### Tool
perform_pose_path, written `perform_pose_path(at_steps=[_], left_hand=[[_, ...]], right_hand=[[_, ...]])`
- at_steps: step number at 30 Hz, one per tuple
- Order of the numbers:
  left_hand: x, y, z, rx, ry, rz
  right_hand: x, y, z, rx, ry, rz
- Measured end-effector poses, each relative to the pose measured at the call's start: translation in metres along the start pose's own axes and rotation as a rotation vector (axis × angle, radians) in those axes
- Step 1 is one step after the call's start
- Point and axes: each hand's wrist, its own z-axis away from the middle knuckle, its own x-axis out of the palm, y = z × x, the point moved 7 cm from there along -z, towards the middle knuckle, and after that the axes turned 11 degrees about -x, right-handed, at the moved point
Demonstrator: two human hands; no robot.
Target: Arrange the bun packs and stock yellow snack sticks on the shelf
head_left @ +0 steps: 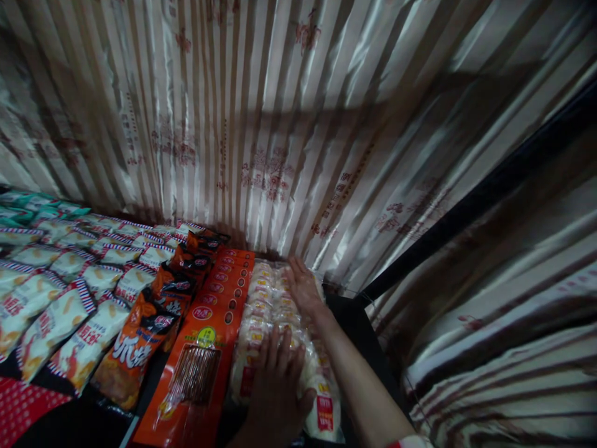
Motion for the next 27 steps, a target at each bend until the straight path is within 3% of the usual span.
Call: perform_pose_path(at_steps=[4, 7, 10, 14, 20, 27], left_hand=[[-0.005, -0.001, 0.001, -0.015, -0.041, 0.014], [-0.01, 0.001, 0.002, -0.003, 0.023, 0.025], [-0.015, 0.004, 0.003, 0.027, 0.084, 0.035], [-0.014, 0.002, 0.003, 0.034, 0.046, 0.043], [-0.01, -0.002, 0.004, 0.049, -0.076, 0.068], [-0.014, -0.006, 0.006, 0.042, -0.071, 0.099]], right_hand=[[-0.041, 0.018, 0.073, 0.038, 0.156, -0.1], [-0.056, 0.022, 0.137, 0.104, 0.285, -0.114], [-0.05, 0.019, 0.196, 0.146, 0.374, -0.146], [-0.027, 0.016, 0.252, 0.228, 0.426, -0.14], [-0.006, 0.002, 0.278, 0.3, 0.396, -0.141], [-0.005, -0.004, 0.277, 0.337, 0.395, -0.063]])
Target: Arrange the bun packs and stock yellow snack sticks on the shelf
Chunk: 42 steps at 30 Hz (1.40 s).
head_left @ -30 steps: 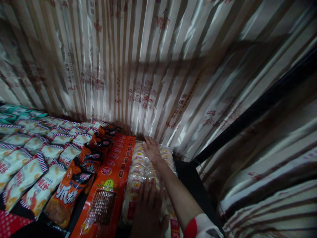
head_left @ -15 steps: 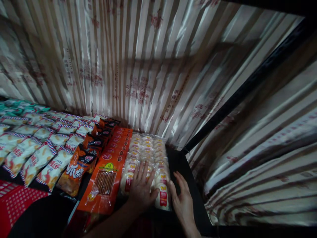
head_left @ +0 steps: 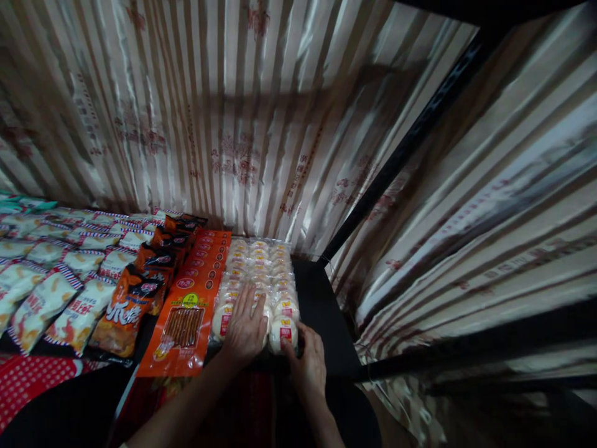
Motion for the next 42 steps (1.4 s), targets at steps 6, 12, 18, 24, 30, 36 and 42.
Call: perform_pose_path(at_steps=[6, 12, 18, 24, 30, 36, 42], left_hand=[[-0.014, 0.002, 0.043, -0.027, 0.05, -0.03], [-0.009, 0.006, 0.084, 0.008, 0.03, -0.091], [0.0, 0.003, 0.077, 0.025, -0.002, -0.062], [0.0, -0.006, 0.073, 0.003, -0.02, -0.029], [0.003, -0.006, 0.072, -0.018, -0.036, 0.034], [0.003, -0.011, 0.071, -0.079, -0.018, 0.007], [-0.002, -0.009, 0.069, -0.103, 0.051, -0.006]], right_hand=[[0.005, 0.008, 0.001, 0.121, -0.052, -0.119], [0.007, 0.016, -0.002, 0.191, -0.015, -0.24], [0.008, 0.023, -0.005, 0.191, 0.027, -0.342], [0.009, 0.022, -0.007, 0.12, 0.04, -0.29], [0.008, 0.014, -0.008, 0.054, 0.036, -0.115], [0.004, 0.001, -0.003, -0.022, 0.008, -0.022], [0.003, -0.001, -0.001, -0.006, 0.012, -0.059]])
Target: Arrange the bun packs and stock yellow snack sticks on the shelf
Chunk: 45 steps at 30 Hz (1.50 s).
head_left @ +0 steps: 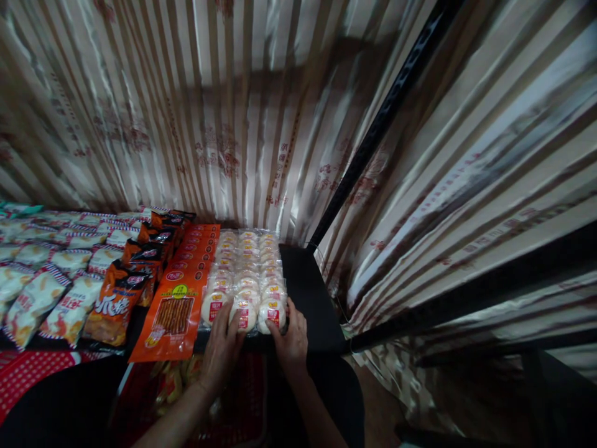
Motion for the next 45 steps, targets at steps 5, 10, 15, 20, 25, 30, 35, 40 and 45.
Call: perform_pose_path(at_steps=[5, 10, 15, 20, 25, 30, 35, 40, 45], left_hand=[[-0.002, 0.002, -0.003, -0.039, 0.015, 0.003], [0.002, 0.002, -0.004, -0.04, 0.023, -0.016], [0.003, 0.004, 0.0, -0.037, 0.044, -0.049], [-0.004, 0.007, 0.007, -0.021, 0.05, -0.038], [-0.004, 0.007, 0.013, 0.007, 0.066, -0.062], [0.003, 0.006, 0.017, 0.0, 0.09, -0.077], [0.006, 0.008, 0.016, -0.006, 0.102, -0.068], [0.007, 0.006, 0.016, 0.017, 0.115, -0.052], [0.004, 0.004, 0.02, 0.051, 0.096, -0.017]], right_hand=[[-0.003, 0.0, -0.005, 0.031, 0.018, -0.094], [0.001, 0.009, -0.007, 0.078, 0.018, -0.157], [-0.001, 0.01, -0.005, 0.028, 0.027, -0.103], [-0.013, -0.007, -0.002, -0.121, 0.056, 0.025], [-0.008, -0.046, -0.012, -0.408, -0.03, 0.045], [0.009, -0.073, -0.041, -0.495, -0.081, 0.026], [0.025, -0.083, -0.054, -0.538, -0.171, -0.006], [0.019, -0.074, -0.052, -0.518, -0.174, 0.014], [-0.007, -0.029, -0.053, -0.351, 0.008, 0.052]])
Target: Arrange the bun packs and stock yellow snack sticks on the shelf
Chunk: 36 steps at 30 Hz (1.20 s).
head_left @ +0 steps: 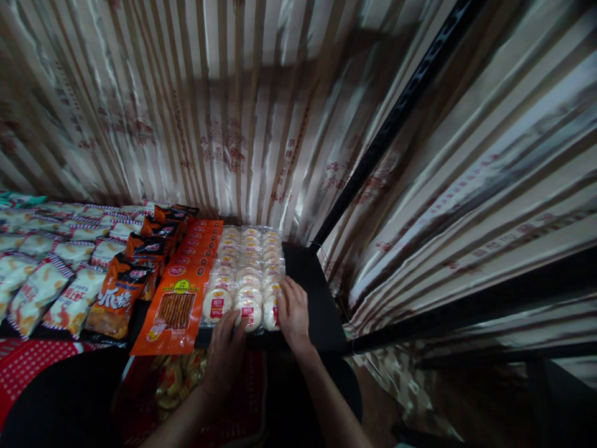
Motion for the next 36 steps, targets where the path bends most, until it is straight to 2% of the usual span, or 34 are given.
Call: perform_pose_path(at_steps=[2, 5, 13, 17, 23, 28, 33, 36], left_hand=[[-0.003, 0.006, 0.0, 0.035, -0.016, 0.019], [-0.005, 0.022, 0.0, 0.106, -0.057, 0.053], [0.004, 0.057, -0.005, 0.208, -0.178, 0.08], [0.006, 0.065, -0.012, 0.208, -0.242, 0.049], [0.01, 0.068, -0.016, 0.23, -0.254, 0.034], [0.013, 0.066, -0.011, 0.263, -0.171, 0.039], [0.013, 0.066, -0.015, 0.246, -0.147, 0.007], [0.011, 0.07, -0.021, 0.28, -0.121, 0.004]], right_hand=[[-0.009, 0.018, 0.011, 0.083, 0.056, 0.036], [-0.014, 0.034, 0.028, 0.167, 0.056, 0.067], [0.0, 0.044, 0.055, 0.251, -0.038, -0.054], [-0.001, 0.042, 0.054, 0.262, -0.06, -0.071], [-0.004, 0.038, 0.053, 0.246, -0.058, -0.098], [-0.007, 0.041, 0.048, 0.236, 0.041, -0.12], [-0.001, 0.05, 0.032, 0.255, -0.014, -0.147], [0.003, 0.051, 0.022, 0.24, -0.061, -0.171]])
